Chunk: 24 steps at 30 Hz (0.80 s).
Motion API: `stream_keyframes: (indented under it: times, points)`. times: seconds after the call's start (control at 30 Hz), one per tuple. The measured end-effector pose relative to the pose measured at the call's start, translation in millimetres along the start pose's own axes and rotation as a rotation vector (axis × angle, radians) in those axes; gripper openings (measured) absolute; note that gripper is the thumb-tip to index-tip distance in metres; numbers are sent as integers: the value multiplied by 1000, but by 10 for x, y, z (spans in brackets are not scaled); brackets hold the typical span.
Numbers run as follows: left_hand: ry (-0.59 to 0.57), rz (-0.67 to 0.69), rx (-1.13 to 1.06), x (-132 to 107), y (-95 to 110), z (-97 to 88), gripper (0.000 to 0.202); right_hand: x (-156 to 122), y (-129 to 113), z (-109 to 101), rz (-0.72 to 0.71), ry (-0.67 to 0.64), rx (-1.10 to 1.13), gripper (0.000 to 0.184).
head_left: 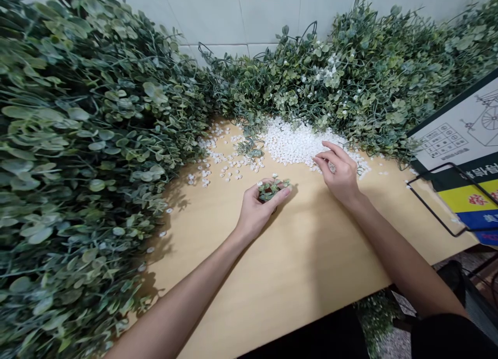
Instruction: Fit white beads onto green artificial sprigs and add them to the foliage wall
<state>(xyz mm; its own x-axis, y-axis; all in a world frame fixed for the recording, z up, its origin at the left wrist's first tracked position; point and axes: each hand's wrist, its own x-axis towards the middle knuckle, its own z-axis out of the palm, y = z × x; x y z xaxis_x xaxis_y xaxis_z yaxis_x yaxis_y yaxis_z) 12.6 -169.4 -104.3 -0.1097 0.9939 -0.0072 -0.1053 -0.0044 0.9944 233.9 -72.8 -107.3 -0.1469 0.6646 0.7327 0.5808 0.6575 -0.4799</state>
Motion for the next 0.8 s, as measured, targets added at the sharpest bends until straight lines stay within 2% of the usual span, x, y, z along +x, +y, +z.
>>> stream_keyframes:
  times: [0.17, 0.27, 0.4, 0.53, 0.67, 0.8]
  points:
    - [-42, -22, -71, 6, 3, -1, 31, -26, -62, 23, 25, -67, 82, 13]
    - [-85, -66, -189, -6, 37, 30, 34, -40, -116, 29, 6, -72, 116, 11]
    - [-84, -122, -275, -8, 38, 43, 39, -67, -179, 52, -46, -111, 131, 14]
    - [-75, -90, -253, 0, 10, 35, 35, -107, -190, 105, -97, -129, 164, 16]
    - [-49, -63, -208, -8, 14, 36, 31, -128, -197, 131, -63, -156, 168, 15]
    - [-17, -25, -63, -20, 50, 26, 32, -120, -220, 122, -35, -153, 179, 13]
